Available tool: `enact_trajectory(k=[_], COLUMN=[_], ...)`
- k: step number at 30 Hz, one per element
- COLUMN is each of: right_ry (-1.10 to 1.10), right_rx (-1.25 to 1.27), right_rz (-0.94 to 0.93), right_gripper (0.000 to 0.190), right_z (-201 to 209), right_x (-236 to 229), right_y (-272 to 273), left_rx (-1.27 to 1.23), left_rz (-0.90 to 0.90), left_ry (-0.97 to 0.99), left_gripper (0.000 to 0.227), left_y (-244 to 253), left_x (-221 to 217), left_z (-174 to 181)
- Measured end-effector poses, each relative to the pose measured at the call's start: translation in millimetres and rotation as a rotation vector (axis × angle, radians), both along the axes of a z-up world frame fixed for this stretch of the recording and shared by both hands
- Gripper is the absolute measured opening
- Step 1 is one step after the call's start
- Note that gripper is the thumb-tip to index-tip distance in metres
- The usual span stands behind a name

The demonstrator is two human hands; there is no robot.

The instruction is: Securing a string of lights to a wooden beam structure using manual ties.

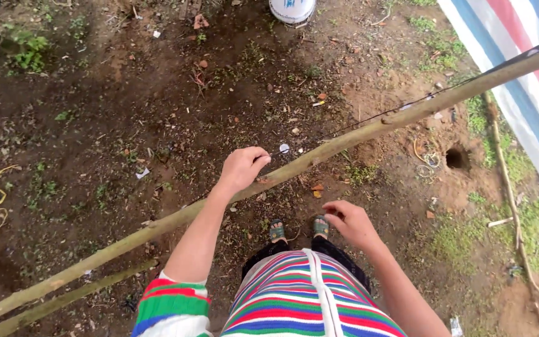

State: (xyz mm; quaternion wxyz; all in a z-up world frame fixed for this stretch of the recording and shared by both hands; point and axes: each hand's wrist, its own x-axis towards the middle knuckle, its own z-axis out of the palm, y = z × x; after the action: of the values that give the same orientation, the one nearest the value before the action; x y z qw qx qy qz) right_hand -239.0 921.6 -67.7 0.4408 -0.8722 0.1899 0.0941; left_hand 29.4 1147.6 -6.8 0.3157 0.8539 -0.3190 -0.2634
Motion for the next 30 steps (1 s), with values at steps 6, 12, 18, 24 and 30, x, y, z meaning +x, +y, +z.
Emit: enact_trajectory(k=[6, 12, 18, 24, 30], right_ry=[-0.101, -0.404, -0.545, -0.476, -0.565], right_rx=[-0.004, -0.122, -0.624, -0.928, -0.916], right_rz=[-0.035, -0.352, -0.324, -0.143, -0.106], right_gripper=[0.027, 0.027, 0.061, 0.043, 0.046], right_z=[9.5, 50.6, 77.2, 53.5, 26.6], right_x=[9.4, 24.3, 56.0, 65.6, 68.8], right_y=[-5.7, -57.2, -109.0, -116.6, -113.5], left_rx=[-0.106, -0.215, -0.203, -0.077, 0.208], left_rz=[-0.004, 0.014, 0.006, 0.052, 0.113], left_ry=[-0.046, 0.065, 0.167, 0.141, -0.161], left_gripper=[0.021, 0.018, 0.018, 0.020, 0.019], left_y=[12.3, 16.9, 17.8, 20.9, 47.8], left_x=[-22.4, -39.8, -57.2, -66.0, -55.6], left_z=[18.7, 12.8, 42.8, 53.8, 3.7])
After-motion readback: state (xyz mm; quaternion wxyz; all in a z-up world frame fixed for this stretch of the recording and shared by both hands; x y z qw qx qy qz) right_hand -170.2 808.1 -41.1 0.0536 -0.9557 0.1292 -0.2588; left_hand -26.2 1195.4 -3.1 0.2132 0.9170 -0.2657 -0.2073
